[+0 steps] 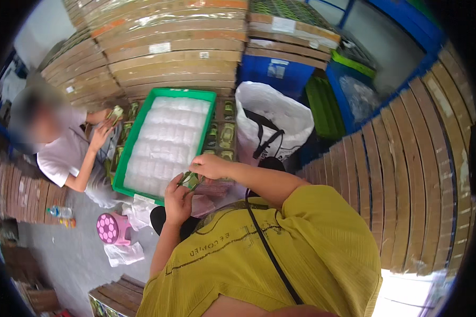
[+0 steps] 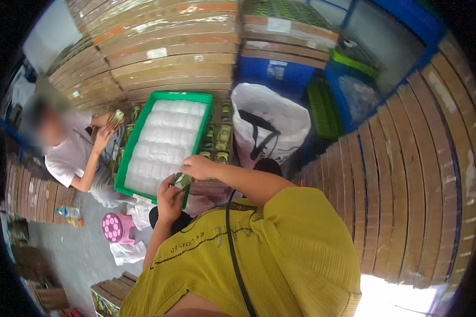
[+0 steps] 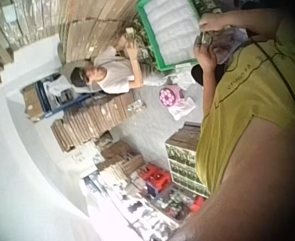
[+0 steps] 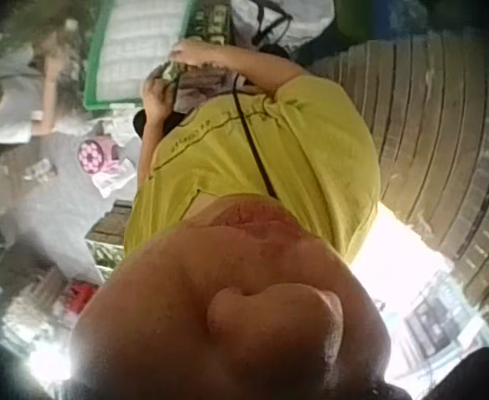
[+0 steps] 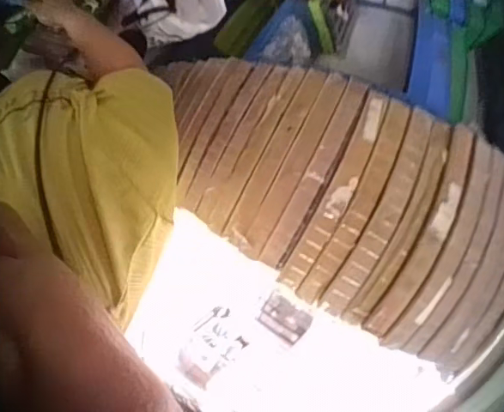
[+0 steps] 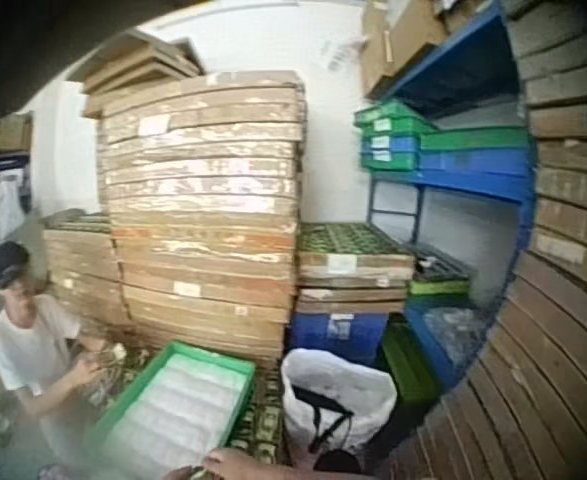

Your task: The person assembles toy cars by taking clear plastic window inserts from a tray and fitting them into the toy car body shells by hand.

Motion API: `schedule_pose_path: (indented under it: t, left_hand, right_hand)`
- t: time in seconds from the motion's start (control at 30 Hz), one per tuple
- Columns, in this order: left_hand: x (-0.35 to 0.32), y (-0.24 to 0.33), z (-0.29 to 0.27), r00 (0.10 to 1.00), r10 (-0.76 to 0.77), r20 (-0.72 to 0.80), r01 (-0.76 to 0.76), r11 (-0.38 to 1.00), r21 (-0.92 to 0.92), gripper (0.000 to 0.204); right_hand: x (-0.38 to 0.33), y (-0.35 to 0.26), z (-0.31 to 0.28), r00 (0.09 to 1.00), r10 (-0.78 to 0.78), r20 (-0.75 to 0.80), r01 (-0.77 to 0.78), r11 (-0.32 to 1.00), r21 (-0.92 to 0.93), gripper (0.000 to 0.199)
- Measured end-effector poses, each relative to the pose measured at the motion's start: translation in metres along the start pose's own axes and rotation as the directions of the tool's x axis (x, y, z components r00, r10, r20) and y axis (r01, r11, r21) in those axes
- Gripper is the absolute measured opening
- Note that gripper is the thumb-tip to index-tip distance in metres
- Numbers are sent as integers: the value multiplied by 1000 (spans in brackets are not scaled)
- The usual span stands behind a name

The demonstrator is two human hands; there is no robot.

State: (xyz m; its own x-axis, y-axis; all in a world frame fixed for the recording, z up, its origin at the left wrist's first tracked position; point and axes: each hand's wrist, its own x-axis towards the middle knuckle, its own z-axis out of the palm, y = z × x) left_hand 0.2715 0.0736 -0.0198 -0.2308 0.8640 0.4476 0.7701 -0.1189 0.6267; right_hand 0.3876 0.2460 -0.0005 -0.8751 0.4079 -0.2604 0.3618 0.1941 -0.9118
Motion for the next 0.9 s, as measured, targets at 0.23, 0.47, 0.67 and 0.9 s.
schedule_pose_path:
  t: [0.23,0.47,0.67,0.9]
  left_hand:
    - [24,26,19,988,89,122,-83,995,-61,33]
    - [31,49,21,991,75,-108,-73,997,23,47]
    - [10,28,23,993,-52,-103,55,998,20,24]
    - [-2,10,33,959,-278,-55,277,961,-19,17]
  right_hand:
    - [-55,6,-29,985,36,-169,-22,996,87,28]
    - [-91,38,-103,799,116,-591,76,954,290,28]
    - [-124,92,-230,321,135,-937,167,966,196,31]
    - [-159,122,-357,170,422,-891,713,571,407,19]
